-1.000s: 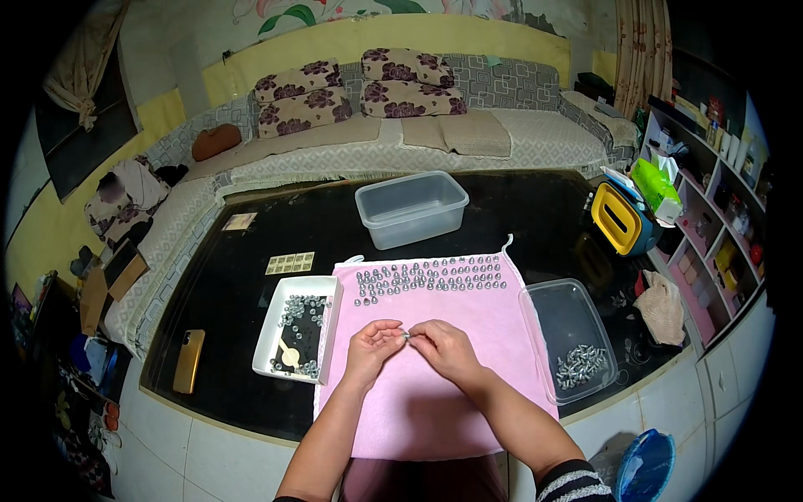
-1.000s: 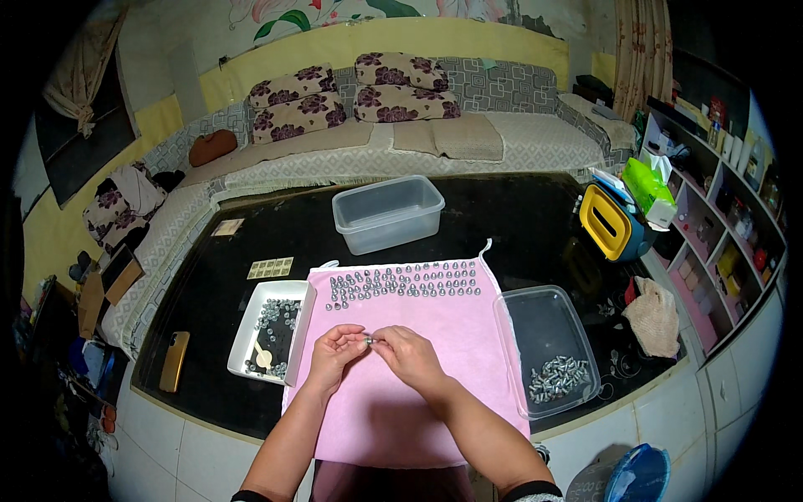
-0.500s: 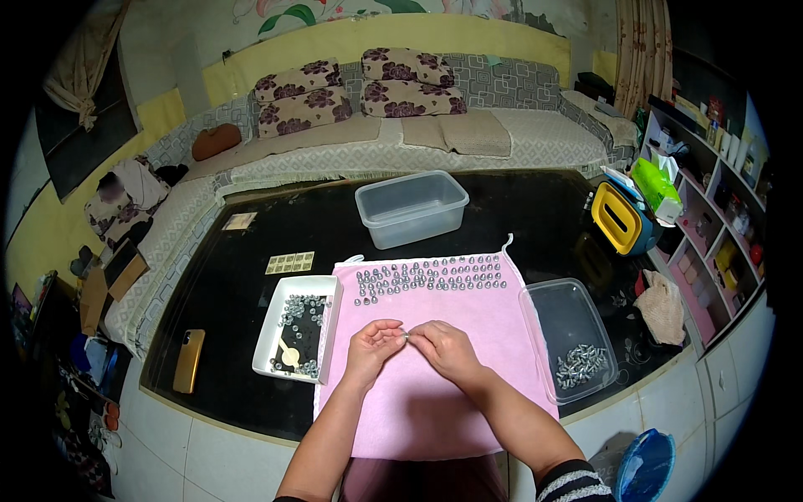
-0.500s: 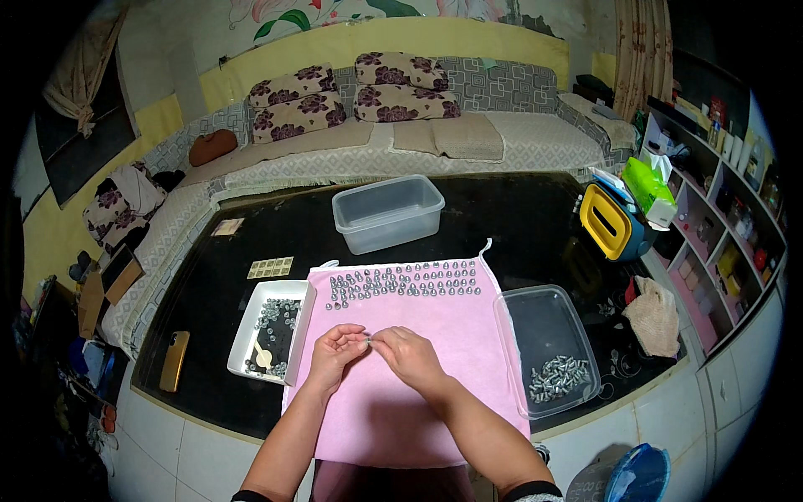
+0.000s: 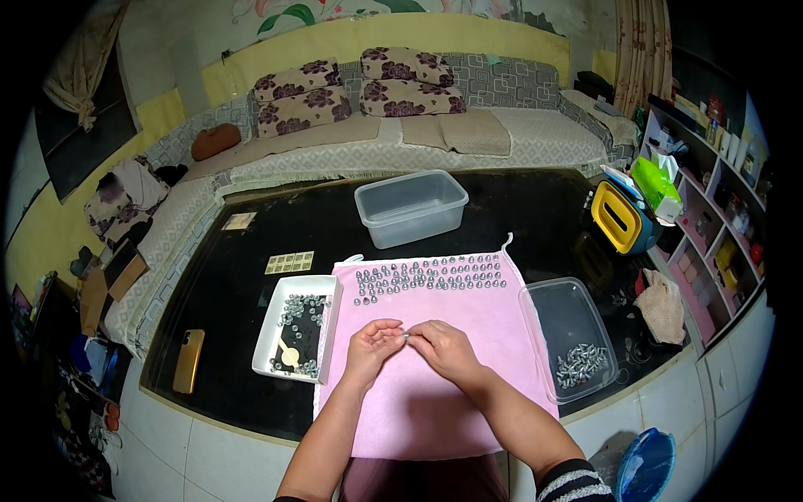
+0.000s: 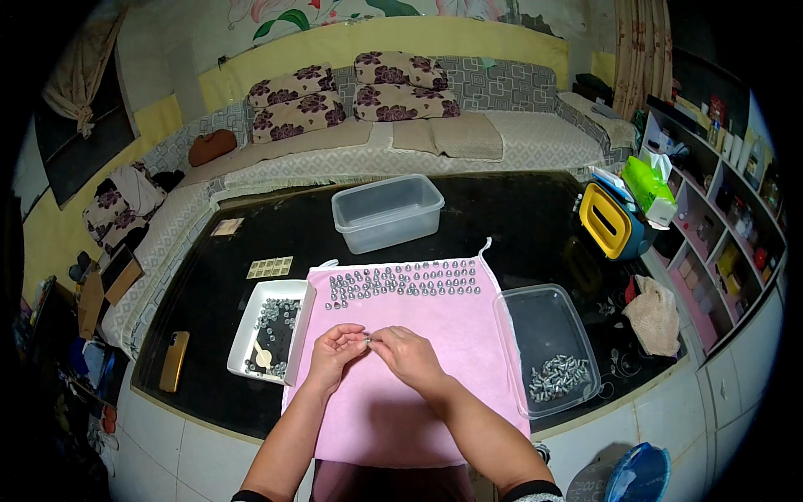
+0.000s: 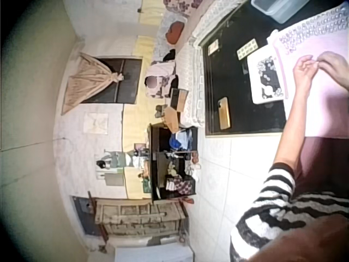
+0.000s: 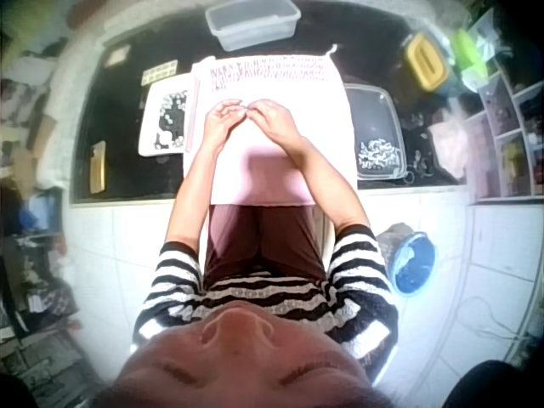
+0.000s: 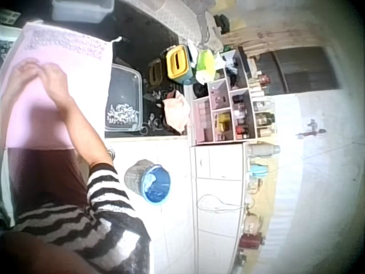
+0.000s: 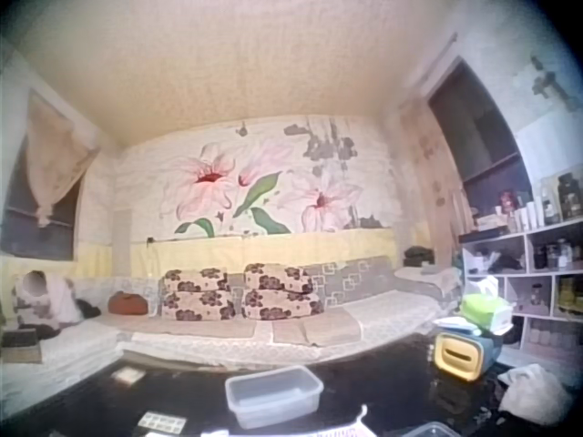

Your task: The person assembles small metal and plastic components by hand, picking pieces from a tray and a container and fitting them together on a pink cloth over a table.

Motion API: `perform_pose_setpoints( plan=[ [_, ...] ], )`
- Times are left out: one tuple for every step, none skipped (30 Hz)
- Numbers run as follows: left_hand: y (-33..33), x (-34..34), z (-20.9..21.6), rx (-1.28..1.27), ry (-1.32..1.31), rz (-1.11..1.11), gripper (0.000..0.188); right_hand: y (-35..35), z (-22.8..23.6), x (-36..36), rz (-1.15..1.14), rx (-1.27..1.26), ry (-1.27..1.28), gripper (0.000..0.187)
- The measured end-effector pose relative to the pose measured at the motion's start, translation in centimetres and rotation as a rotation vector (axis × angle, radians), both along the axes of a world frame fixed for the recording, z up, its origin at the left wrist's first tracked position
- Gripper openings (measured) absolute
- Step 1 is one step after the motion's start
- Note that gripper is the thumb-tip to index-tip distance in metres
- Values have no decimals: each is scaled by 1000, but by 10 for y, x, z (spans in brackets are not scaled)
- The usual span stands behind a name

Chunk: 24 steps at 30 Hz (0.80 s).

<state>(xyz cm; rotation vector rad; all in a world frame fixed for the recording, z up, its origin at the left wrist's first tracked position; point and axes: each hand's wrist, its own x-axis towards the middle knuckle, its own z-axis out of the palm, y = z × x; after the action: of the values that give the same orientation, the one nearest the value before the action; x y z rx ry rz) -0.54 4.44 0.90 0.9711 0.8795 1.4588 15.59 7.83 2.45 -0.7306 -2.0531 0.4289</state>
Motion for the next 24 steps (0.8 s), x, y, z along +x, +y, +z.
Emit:
perform_pose_setpoints(
  plan=[
    [0,-1,-1,-2,-2,3,25,-5,8,0,-10,-92,0,19],
    [-1,-2,-2,-5,-4,6,25,-8,12,0,-19,-183,0,19],
    [-1,-1,0,-8,-9,0,25,-7,11,0,-11,-149,-3,19],
    [-1,0,1,-11,-15,-4,26,-6,9,1,-3,-114,-6,18],
    [-1,0,2,-15,-20,-8,26,-5,6,2,6,-80,-9,17],
    [-1,1,3,-18,-14,-6,26,-2,3,3,8,-36,-34,18],
    [-1,1,2,-19,-9,-8,26,1,-2,4,7,9,-61,18],
    [0,1,2,-20,-4,-9,26,2,-5,4,6,55,-88,19],
    [-1,0,2,-22,-9,-7,26,-1,0,3,9,-15,-72,18],
    [-1,-1,1,-24,-14,-5,26,-6,10,2,12,-84,-57,18],
    [-2,-2,0,-25,-19,-3,26,-9,15,1,15,-153,-41,18],
    [-2,0,2,-23,-8,-7,26,-7,12,2,13,-82,-46,17],
    [-2,1,4,-22,2,-11,26,-3,5,2,10,-10,-50,16],
    [-2,3,6,-20,13,-16,26,-1,1,3,8,62,-55,15],
    [-2,2,6,-23,8,-12,26,-3,5,2,-4,-3,-53,14],
    [-2,1,5,-26,3,-9,26,-7,11,2,-16,-68,-52,13],
    [-3,0,5,-29,-2,-5,26,-9,14,1,-27,-133,-51,12],
    [-2,1,5,-27,1,-9,26,-8,13,2,-18,-71,-58,12],
    [-2,1,4,-24,5,-13,26,-5,9,2,-10,-9,-64,13],
    [-2,1,4,-22,8,-17,26,-3,6,2,-1,52,-71,13],
    [-2,1,4,-21,10,-16,26,-2,3,2,-3,69,-72,13],
    [-2,1,4,-20,13,-15,26,-1,3,2,-5,85,-72,13],
    [-2,1,4,-18,15,-15,26,-1,4,2,-7,101,-72,13],
    [-2,1,4,-19,11,-17,26,-2,4,2,-19,77,-54,13]
  ],
)
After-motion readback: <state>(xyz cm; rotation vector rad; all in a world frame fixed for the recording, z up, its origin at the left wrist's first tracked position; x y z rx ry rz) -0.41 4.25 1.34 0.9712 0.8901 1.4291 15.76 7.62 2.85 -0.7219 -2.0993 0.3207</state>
